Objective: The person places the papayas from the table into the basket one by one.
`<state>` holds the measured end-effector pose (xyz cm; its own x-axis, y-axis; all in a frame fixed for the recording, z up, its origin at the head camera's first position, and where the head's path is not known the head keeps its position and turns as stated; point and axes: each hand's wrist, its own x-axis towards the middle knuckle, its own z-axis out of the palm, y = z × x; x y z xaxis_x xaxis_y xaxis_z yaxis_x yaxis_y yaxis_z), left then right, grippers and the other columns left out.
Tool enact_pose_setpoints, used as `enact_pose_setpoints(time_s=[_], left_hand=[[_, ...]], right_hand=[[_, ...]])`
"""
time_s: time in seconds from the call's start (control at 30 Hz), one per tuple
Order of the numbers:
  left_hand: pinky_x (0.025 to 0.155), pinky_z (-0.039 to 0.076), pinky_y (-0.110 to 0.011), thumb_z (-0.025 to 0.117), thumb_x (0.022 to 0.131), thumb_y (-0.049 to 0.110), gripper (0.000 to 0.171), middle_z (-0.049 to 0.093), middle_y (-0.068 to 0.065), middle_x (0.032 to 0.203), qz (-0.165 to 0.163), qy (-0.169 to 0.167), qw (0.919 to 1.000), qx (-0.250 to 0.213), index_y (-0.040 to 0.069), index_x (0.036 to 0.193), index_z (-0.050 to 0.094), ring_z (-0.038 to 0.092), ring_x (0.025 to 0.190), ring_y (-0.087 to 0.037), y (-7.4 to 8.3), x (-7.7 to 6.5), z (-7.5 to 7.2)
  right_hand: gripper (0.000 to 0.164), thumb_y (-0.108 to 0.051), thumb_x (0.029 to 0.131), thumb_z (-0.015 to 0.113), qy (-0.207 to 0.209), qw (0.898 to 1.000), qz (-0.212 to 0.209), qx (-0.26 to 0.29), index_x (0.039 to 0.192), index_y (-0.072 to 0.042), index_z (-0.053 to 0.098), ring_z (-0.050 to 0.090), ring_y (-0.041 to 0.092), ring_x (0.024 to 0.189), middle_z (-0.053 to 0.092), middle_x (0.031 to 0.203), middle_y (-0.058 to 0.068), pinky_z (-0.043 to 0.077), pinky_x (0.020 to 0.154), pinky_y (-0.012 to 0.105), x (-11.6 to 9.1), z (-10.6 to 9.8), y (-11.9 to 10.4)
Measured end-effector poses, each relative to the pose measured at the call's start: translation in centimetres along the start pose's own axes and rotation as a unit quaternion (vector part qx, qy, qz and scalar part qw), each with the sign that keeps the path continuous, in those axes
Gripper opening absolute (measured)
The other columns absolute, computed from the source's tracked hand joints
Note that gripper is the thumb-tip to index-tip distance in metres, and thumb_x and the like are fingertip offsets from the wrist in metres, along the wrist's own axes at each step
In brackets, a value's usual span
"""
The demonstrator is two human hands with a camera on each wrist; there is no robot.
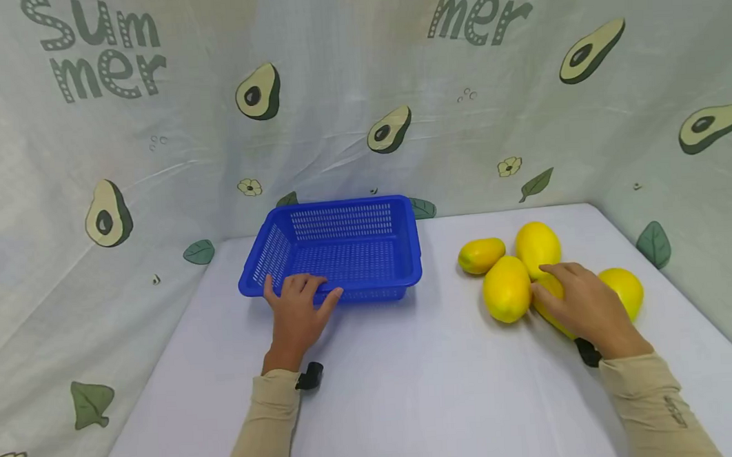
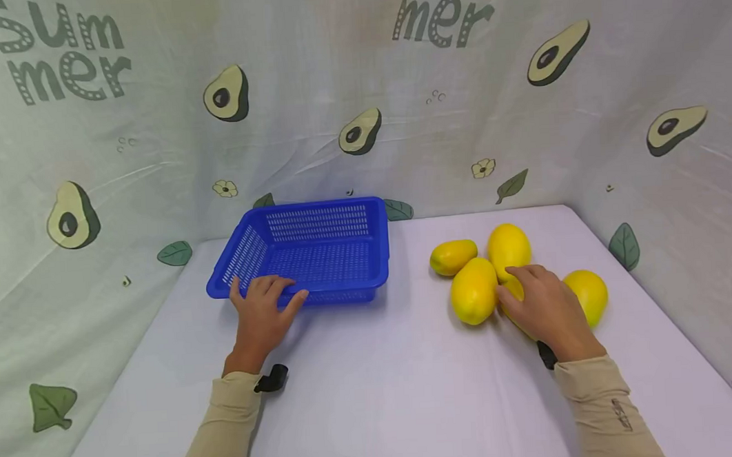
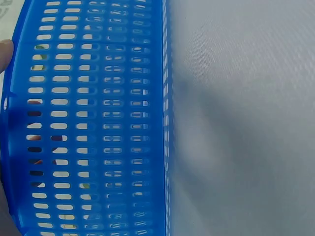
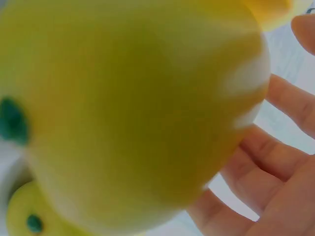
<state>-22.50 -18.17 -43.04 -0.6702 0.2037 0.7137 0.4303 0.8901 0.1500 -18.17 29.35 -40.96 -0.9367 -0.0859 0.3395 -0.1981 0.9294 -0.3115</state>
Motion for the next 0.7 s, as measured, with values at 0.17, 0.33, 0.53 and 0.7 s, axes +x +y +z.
enact_pose_setpoints(time_s=[0.17,0.33,0.53,0.7], left_hand=[[0.106,0.013,-0.076,0.067,0.092,0.051,0.044,0.069,-0.009,0.102,-0.003,0.0,1.0,0.003,0.01,0.106,0.073,0.059,0.108,-0.033,-0.1,0.2,-0.2],[0.108,0.012,-0.074,0.065,0.093,0.052,0.045,0.069,-0.009,0.103,-0.011,-0.009,0.9999,0.006,0.01,0.107,0.073,0.059,0.109,-0.033,0.0,0.3,-0.2],[0.109,0.011,-0.072,0.065,0.093,0.052,0.045,0.068,-0.009,0.106,-0.017,-0.012,0.9998,0.006,0.011,0.108,0.073,0.057,0.111,-0.033,0.1,0.2,-0.2],[0.108,0.011,-0.073,0.062,0.094,0.054,0.047,0.066,-0.011,0.108,-0.014,0.0,0.9999,0.004,0.009,0.105,0.073,0.056,0.113,-0.034,0.0,-0.3,-0.2]], right_hand=[[0.056,-0.037,0.097,0.064,-0.019,1.0,0.007,0.0,0.13,0.008,0.057,0.051,0.053,0.114,0.055,0.124,0.035,0.041,0.091,0.069,-0.4,-0.3,0.3],[0.065,-0.044,0.097,0.062,-0.046,0.999,0.022,-0.01,0.135,0.007,0.053,0.049,0.054,0.115,0.051,0.127,0.035,0.041,0.087,0.072,-0.7,-0.6,0.5],[0.078,-0.057,0.095,0.059,-0.095,0.994,0.048,-0.029,0.142,0.003,0.046,0.05,0.057,0.111,0.049,0.129,0.037,0.044,0.079,0.072,-0.9,-1.1,0.7],[0.088,-0.062,0.091,0.062,-0.15,0.986,0.064,-0.032,0.149,0.001,0.039,0.056,0.053,0.103,0.051,0.128,0.038,0.047,0.071,0.064,-1.0,-1.2,0.6]])
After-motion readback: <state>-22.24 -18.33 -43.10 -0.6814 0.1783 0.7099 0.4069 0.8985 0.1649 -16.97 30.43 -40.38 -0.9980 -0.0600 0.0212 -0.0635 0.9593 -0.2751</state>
